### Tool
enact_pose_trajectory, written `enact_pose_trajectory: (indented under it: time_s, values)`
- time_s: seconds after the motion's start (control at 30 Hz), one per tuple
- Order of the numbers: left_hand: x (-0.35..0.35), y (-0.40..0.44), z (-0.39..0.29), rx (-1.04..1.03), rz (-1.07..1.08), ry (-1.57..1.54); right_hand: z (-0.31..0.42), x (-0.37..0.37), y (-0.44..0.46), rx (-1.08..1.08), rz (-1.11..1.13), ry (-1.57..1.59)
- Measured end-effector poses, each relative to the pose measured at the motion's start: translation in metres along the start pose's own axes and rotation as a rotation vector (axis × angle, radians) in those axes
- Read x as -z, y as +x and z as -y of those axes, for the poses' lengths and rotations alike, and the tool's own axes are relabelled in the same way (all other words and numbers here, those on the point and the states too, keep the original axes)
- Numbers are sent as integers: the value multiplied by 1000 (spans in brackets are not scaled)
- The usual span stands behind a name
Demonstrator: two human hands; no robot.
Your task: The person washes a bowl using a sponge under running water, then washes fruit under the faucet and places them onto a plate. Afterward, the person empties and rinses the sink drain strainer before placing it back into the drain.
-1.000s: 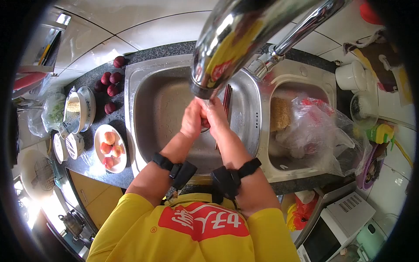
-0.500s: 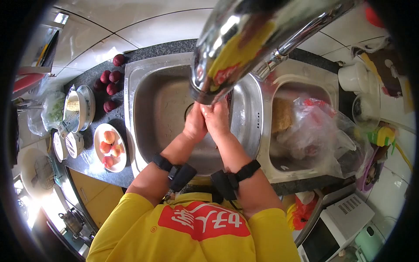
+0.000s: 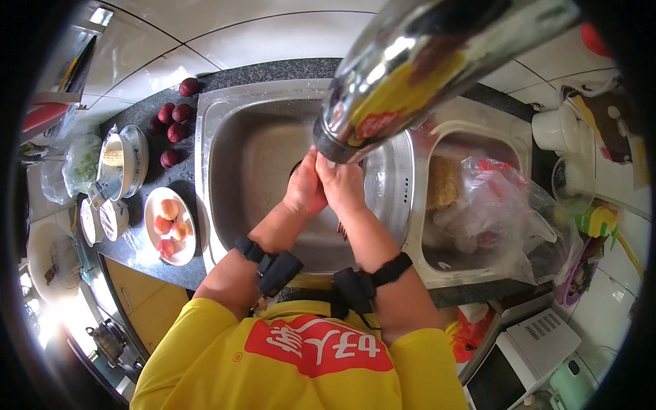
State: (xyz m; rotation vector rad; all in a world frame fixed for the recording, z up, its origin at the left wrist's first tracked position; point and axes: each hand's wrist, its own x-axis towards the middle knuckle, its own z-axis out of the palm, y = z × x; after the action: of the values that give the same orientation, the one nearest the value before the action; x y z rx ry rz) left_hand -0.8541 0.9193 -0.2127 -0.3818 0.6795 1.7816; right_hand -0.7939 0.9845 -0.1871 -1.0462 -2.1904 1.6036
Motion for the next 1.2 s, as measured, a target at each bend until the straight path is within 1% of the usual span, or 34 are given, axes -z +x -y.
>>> enact_pose_trajectory:
  time_s: [0.03,0.07,0.1,0.13,0.17,0.2,0.23,0.27,0.3,0.33,0.4,0.43,0.47,0.5,0.53,0.57,0.6,0.67,0.7,0.73,0.8,0.83,0.87,0.93,0.97,1.0,1.07,1.1,1.13,1.2]
  values:
    - [-2,-2,3,-65,12,55,-13,-7,7,131,-50,-155]
    - [-3,-6,4,-63,11,55,-26,-13,11,129,-50,-155]
    - [-4,-11,6,-372,0,470,-18,-17,14,-109,-23,306]
    - [-6,-13,7,-683,-8,884,-12,-12,14,-298,65,478]
    - [-4,-18,1,-676,15,1009,-5,-7,14,-503,124,632]
    - [-4,-19,-2,-677,16,1007,-18,-12,13,-502,124,630]
    - [-6,-22,-5,-514,-61,881,-23,-19,13,-406,110,522]
    - [-7,-24,-7,-351,-139,751,-30,-21,7,-373,128,484]
    - [-21,-27,-12,-352,-218,634,-18,-18,1,-339,145,445]
    - [-16,-22,-13,-352,-221,631,-5,-15,-5,-305,161,407]
    - [-9,-13,-13,-187,-94,128,2,-12,-9,69,77,60]
    - [-8,-14,-14,-141,-102,119,-3,-13,-7,46,79,78]
    - [-9,-14,-12,-141,-105,119,-7,-13,-4,23,80,95]
    - [-14,-17,-11,-153,-108,171,-1,-16,4,-53,60,196]
    - [-17,-18,-10,-166,-109,222,4,-10,2,-256,103,331]
    - [1,-11,-5,-243,-28,342,9,-4,0,-467,117,459]
    - [-1,-14,-4,-242,-26,343,10,-1,3,-466,115,459]
    - [-4,-21,0,-363,24,608,10,7,9,-804,273,740]
    - [-5,-23,-1,-363,23,594,13,11,8,-830,343,710]
    - [-5,-23,-3,-365,22,593,16,10,4,-828,344,708]
    - [-8,-22,-9,-232,-50,430,22,7,-7,-563,288,611]
    - [-11,-21,-10,-172,-104,334,21,7,-9,-598,287,568]
    - [-12,-19,-13,-176,-106,334,18,8,-11,-595,291,567]
    - [-12,-16,-16,64,-141,-117,5,11,-15,-469,360,327]
    - [-11,-16,-18,62,-142,-116,-4,16,-15,-377,304,205]
    - [-10,-16,-20,107,-109,-199,-5,16,-15,-375,306,204]
    - [-6,-17,-23,201,-43,-365,-6,17,-17,272,-250,-53]
    - [-13,-24,-28,213,-59,-282,-2,16,-13,268,-212,12]
    - [-7,-21,-25,211,-57,-282,2,17,-10,270,-212,12]
    - [2,-17,-21,280,241,-320,18,18,-7,706,-325,-278]
